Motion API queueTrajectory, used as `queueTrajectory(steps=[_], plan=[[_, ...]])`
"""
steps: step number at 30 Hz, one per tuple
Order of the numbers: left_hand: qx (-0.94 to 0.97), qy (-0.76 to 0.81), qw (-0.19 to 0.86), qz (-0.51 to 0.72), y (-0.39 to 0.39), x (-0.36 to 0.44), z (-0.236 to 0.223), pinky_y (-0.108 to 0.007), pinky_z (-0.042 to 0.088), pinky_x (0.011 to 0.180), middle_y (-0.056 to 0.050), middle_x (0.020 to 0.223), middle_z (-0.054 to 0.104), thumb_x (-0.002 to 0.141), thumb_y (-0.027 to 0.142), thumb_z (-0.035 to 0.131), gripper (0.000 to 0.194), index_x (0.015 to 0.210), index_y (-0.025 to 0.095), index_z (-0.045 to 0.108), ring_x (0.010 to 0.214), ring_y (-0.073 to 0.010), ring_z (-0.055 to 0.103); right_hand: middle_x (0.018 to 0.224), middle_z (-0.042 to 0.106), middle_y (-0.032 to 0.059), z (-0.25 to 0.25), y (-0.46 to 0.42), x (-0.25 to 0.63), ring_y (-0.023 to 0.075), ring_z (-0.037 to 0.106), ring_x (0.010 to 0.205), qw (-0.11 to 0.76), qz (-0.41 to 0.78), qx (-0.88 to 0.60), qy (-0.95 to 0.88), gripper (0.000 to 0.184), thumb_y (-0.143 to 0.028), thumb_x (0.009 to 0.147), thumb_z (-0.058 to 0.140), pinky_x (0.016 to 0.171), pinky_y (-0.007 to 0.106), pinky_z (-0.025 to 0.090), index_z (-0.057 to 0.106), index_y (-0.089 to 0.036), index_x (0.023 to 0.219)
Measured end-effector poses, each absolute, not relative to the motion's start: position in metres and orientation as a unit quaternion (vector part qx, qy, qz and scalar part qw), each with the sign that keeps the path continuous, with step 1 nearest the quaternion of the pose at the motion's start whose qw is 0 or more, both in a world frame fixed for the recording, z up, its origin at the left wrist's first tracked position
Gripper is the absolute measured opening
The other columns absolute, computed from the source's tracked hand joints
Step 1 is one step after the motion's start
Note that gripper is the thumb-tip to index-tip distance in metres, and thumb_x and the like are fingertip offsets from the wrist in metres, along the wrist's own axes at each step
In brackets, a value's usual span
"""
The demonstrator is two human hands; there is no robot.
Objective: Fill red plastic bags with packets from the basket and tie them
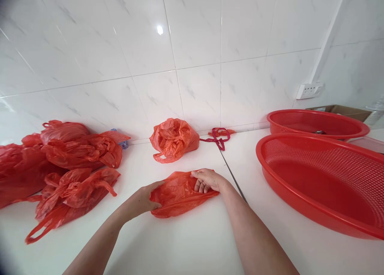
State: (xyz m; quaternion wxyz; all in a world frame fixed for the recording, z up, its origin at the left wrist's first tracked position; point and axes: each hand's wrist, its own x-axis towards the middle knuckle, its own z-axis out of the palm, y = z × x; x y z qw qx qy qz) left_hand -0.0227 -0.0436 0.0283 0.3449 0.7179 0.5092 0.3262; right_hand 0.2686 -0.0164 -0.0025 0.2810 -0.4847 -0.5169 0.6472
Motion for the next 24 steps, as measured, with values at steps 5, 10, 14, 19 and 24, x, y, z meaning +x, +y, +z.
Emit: queueTrajectory(steps=[5,10,14,19,24], plan=[[0.835,0.420,0.134,0.330,-0.049,-0.009,0.021,-0.042,0.042,0.093,-0.007,0.113,0.064,0.078,0.025,0.058,0.025,0.102,0.026,0.067,0.110,-0.0274,0.054,0.068,0.068,0.0048,-0.006,-0.011,0.272,0.0095,0.060,0.048,0.297,0.676,-0.459,-0.494,0.037,-0.049,0.085,0.053,0.038,0.015,0.043,0.052,-0.015,0.101],[0.917,0.320,0.033,0.235,-0.065,0.021,0.012,-0.043,0.041,0.081,-0.010,0.090,0.066,0.079,0.032,0.059,0.024,0.100,0.022,0.066,0.085,-0.0263,0.058,0.065,0.067,0.0026,-0.010,-0.011,0.267,0.0088,0.057,0.045,0.330,0.657,-0.471,-0.488,0.033,-0.049,0.084,0.055,0.035,0.014,0.040,0.049,-0.018,0.094],[0.943,0.268,0.105,0.169,-0.079,0.030,0.002,-0.029,0.040,0.064,-0.005,0.072,0.063,0.083,0.012,0.044,0.024,0.088,0.022,0.066,0.066,-0.0172,0.056,0.062,0.066,0.0005,-0.012,-0.011,0.263,0.0074,0.053,0.041,0.358,0.614,-0.504,-0.491,0.030,-0.047,0.085,0.053,0.033,0.014,0.036,0.049,-0.019,0.096],[0.943,0.249,0.148,0.163,-0.091,0.029,0.003,-0.024,0.036,0.052,-0.001,0.066,0.058,0.075,0.006,0.047,0.019,0.076,0.020,0.061,0.057,-0.0130,0.051,0.058,0.063,-0.0019,-0.011,-0.010,0.257,0.0072,0.049,0.038,0.366,0.569,-0.545,-0.496,0.030,-0.043,0.085,0.053,0.032,0.015,0.031,0.050,-0.019,0.104],[0.879,0.373,-0.034,0.296,-0.076,0.020,0.007,-0.043,0.041,0.090,-0.011,0.112,0.058,0.083,0.021,0.050,0.018,0.095,0.021,0.063,0.108,-0.0276,0.051,0.063,0.064,-0.0006,-0.006,-0.020,0.244,0.0126,0.054,0.047,0.338,0.458,-0.616,-0.544,0.053,-0.047,0.081,0.055,0.040,0.022,0.036,0.044,-0.020,0.125]])
